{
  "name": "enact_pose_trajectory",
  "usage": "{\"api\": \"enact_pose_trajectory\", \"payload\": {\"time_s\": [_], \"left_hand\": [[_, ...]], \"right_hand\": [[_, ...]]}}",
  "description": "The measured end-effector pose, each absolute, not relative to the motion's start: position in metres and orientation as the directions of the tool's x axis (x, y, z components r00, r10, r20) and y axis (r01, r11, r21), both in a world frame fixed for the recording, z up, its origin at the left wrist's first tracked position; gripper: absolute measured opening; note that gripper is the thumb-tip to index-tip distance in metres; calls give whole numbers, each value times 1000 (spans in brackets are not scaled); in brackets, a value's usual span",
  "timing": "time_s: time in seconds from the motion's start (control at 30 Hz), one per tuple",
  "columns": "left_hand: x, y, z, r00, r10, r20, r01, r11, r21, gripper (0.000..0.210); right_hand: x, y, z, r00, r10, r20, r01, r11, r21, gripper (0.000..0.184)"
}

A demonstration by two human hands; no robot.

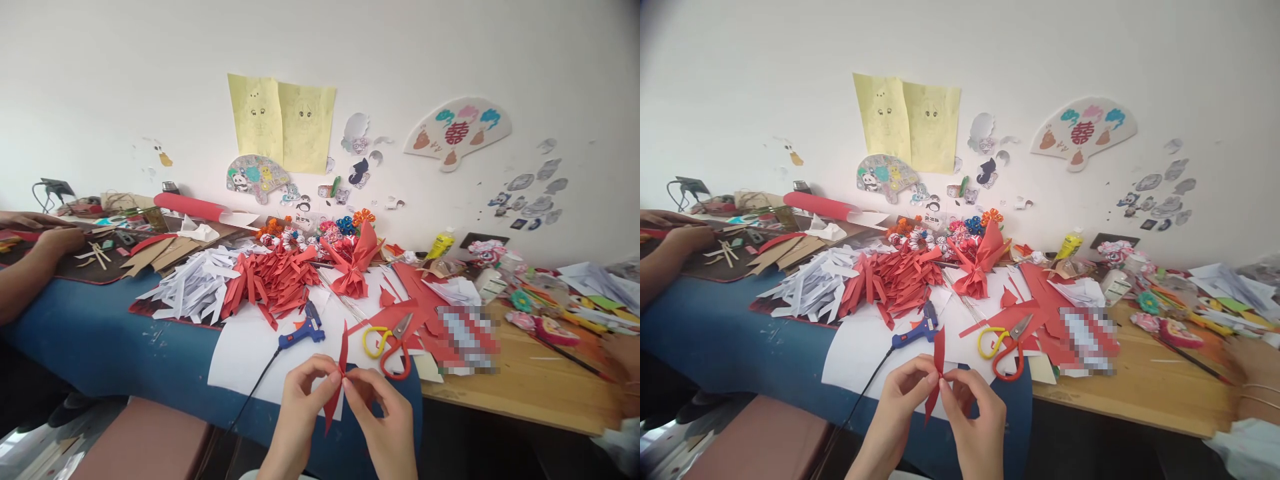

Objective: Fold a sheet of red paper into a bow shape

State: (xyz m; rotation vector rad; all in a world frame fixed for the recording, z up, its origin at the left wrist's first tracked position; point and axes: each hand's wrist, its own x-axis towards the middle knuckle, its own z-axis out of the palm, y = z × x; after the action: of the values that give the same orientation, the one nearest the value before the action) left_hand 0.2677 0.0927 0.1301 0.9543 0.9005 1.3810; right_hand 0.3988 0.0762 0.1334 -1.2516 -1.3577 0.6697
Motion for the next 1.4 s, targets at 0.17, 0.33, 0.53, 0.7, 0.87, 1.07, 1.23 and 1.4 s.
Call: {"api": "enact_pose_trajectory", "payload": {"time_s": [0.17,0.33,0.53,0.7,0.87,1.07,1.23,1.4], "left_hand": [[264,90,133,-41,996,78,-170,-84,982,19],[261,89,137,-48,991,124,-115,-129,985,19],[259,88,141,-47,973,226,39,-225,974,19],[260,80,148,-50,958,283,176,-270,947,10],[264,77,154,-39,952,303,244,-285,927,9],[262,79,149,-11,989,144,-26,-145,989,22],[262,79,142,197,977,-79,-508,171,844,29],[265,76,129,264,951,-161,-658,300,691,27]], "right_hand": [[404,84,124,100,981,168,140,153,-978,32],[409,90,118,22,995,102,72,100,-992,36],[410,88,119,51,981,186,100,180,-979,30],[408,89,108,86,977,195,-22,198,-980,28],[405,88,105,122,970,210,-30,215,-976,28],[409,87,111,145,960,238,35,236,-971,24],[416,92,119,110,961,255,33,253,-967,22],[414,102,134,-194,944,268,-78,257,-963,23]]}}
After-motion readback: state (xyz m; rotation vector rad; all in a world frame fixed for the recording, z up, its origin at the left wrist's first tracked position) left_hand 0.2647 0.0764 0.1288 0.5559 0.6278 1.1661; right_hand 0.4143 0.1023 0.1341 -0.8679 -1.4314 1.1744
